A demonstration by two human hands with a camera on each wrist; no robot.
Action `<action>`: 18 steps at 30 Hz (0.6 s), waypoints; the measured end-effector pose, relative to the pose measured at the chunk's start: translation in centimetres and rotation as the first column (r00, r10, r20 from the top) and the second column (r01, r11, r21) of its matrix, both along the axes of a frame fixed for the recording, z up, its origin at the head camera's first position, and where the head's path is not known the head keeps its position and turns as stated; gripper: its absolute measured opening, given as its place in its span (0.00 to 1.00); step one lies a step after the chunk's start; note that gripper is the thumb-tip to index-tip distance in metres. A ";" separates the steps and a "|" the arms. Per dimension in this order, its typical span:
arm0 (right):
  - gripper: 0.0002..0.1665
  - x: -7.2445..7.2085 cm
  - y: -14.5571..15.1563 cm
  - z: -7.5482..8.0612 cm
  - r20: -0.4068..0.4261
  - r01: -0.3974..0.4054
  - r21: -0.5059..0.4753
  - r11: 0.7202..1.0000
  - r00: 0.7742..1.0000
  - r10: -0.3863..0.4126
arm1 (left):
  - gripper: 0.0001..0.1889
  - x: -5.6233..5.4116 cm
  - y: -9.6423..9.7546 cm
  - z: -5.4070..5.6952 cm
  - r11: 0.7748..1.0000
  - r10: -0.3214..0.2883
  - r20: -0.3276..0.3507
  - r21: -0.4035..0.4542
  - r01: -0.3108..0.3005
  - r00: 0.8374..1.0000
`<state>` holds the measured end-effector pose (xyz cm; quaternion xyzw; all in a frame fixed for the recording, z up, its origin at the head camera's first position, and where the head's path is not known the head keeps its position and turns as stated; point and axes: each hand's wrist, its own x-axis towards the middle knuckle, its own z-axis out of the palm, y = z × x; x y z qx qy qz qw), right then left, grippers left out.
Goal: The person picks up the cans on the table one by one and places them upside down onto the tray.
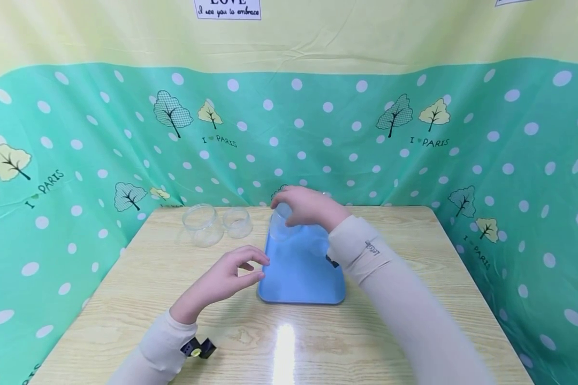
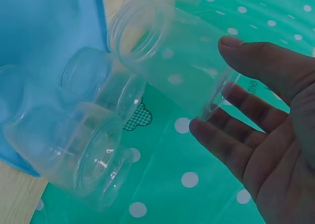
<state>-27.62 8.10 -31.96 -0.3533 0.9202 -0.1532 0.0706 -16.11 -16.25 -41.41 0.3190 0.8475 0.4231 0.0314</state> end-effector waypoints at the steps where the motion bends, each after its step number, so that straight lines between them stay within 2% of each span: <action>1: 0.29 -0.1 -0.1 -0.1 0.000 0.001 0.010 1.000 1.000 -0.001 | 0.09 0.0 0.0 0.0 1.000 0.003 0.000 -0.005 -0.003 1.000; 8: 0.29 -0.9 -1.0 -0.7 -0.005 0.004 0.086 0.996 1.000 -0.003 | 0.10 0.0 -0.1 -0.1 0.999 0.005 -0.029 -0.033 -0.006 1.000; 18: 0.31 -1.3 -1.9 -1.7 0.015 -0.012 0.148 0.989 1.000 0.009 | 0.09 0.0 -0.1 -0.2 0.999 -0.005 -0.043 -0.043 0.003 0.999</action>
